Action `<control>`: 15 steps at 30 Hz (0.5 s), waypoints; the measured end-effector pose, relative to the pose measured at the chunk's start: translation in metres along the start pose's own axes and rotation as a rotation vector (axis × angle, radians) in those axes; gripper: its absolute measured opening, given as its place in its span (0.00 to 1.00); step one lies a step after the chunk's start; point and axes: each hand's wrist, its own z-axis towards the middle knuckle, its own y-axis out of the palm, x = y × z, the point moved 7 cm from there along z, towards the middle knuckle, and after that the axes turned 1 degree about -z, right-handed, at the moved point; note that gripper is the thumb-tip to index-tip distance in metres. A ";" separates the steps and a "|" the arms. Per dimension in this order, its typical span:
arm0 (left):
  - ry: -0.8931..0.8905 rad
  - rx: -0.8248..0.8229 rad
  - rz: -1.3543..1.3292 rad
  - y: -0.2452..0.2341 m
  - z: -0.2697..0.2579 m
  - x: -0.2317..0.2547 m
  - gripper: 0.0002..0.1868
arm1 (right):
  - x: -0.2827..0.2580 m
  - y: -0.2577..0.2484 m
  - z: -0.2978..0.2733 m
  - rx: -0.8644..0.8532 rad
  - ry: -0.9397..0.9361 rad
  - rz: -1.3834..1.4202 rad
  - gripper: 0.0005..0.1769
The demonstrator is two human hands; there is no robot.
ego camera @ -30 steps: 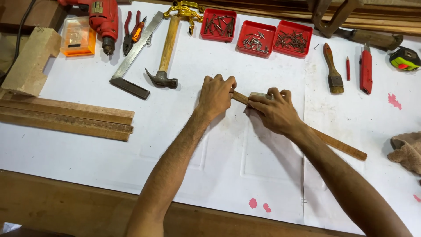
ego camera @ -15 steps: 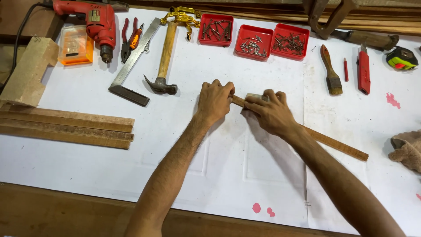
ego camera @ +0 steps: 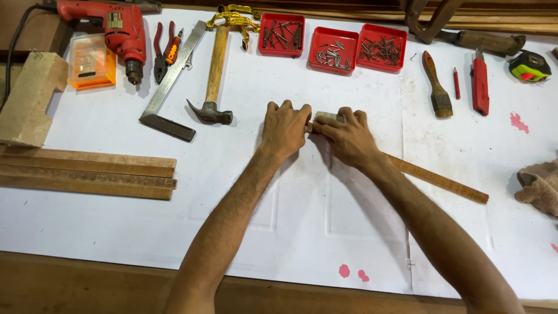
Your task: Sand thin strips of wood using a sanding block at a workbench.
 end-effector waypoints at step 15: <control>0.100 0.138 0.118 0.029 0.002 -0.004 0.19 | -0.002 0.010 0.004 -0.013 0.041 -0.030 0.17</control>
